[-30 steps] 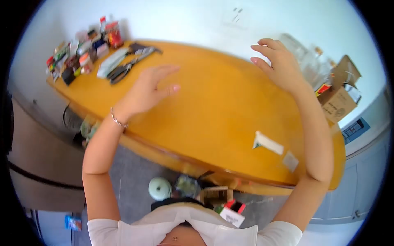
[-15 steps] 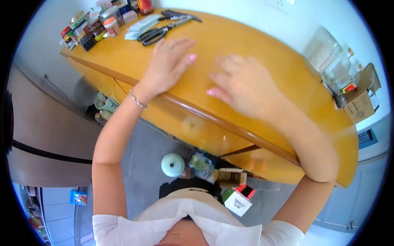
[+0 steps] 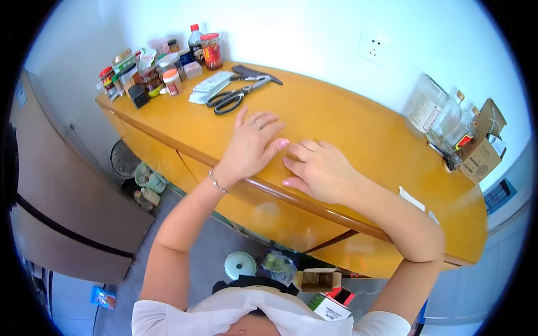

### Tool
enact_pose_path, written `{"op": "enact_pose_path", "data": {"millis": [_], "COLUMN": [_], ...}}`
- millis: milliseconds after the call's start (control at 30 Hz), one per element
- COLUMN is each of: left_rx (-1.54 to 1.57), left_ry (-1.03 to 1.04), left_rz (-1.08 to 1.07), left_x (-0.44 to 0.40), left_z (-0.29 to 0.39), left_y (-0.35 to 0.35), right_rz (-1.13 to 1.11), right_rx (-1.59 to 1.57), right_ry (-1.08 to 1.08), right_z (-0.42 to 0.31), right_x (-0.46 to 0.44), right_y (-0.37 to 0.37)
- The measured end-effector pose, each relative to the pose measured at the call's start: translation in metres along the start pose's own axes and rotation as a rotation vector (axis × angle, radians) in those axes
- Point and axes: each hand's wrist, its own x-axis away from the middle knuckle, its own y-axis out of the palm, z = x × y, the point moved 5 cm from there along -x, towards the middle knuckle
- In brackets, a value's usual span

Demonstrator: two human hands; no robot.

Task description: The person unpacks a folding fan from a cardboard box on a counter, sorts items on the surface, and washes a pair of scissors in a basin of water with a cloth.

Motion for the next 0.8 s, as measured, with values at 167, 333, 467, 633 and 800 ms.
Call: {"op": "enact_pose_path", "data": {"millis": [167,333,467,633,800], "left_rx": [0.149,0.123,0.092,0.102,0.14], "left_ry": [-0.032,-0.068,-0.114,-0.151,-0.153], "left_rz": [0.088,0.048,0.039,0.019,0.038], "left_x": [-0.002,-0.002,-0.001,-0.004,-0.002], "left_z": [-0.001,0.0,0.0,-0.002,-0.004], "left_y": [-0.002,-0.004,-0.003,-0.007,-0.005], "right_rz": [0.045,-0.052,-0.113,-0.264,-0.236], "right_rx": [-0.056,0.073,0.176,0.164,0.044], "right_ry": [0.084,0.166,0.272,0.484,0.503], "right_z": [0.031,0.092,0.15,0.19,0.204], "right_x": [-0.021,-0.071,-0.115,-0.149,-0.162], "right_y": [0.001,0.026,0.072,0.102,0.111]}}
